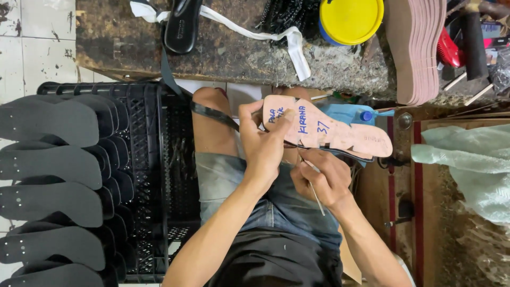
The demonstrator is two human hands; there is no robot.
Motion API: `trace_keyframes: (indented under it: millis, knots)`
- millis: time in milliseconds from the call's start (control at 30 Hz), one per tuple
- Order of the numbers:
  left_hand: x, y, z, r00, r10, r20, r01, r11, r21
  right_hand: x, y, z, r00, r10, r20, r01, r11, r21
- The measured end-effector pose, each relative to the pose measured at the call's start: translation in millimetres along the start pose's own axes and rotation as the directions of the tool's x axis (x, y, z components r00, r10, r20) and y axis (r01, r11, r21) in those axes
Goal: A worker uses a thin metal tool to detail the edges of a shoe insole before inspecting and aligning it with other shoe components on a cluttered workbench.
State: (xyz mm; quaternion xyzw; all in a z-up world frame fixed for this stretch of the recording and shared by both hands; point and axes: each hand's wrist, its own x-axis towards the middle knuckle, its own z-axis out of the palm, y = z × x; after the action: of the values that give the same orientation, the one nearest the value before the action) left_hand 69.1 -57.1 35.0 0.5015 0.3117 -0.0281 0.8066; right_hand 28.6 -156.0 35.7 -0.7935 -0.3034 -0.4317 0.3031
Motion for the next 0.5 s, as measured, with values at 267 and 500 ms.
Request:
trace_keyframes:
  millis: [267,500]
  knots:
    - [2.9,-7.6,-0.6,1.0,-0.009,-0.015,0.009,1.0,0.024,6.7,0.6,-0.8,0.997,-0.061,0.037,0.062,0.997,-0.044]
    - [0.0,-4.1,-1.6,1.0,-0.007,-0.011,0.007,1.0,0.03,5.3,-1.5,-3.0,0.998,-0.044,0.053,0.045,0.999,-0.022]
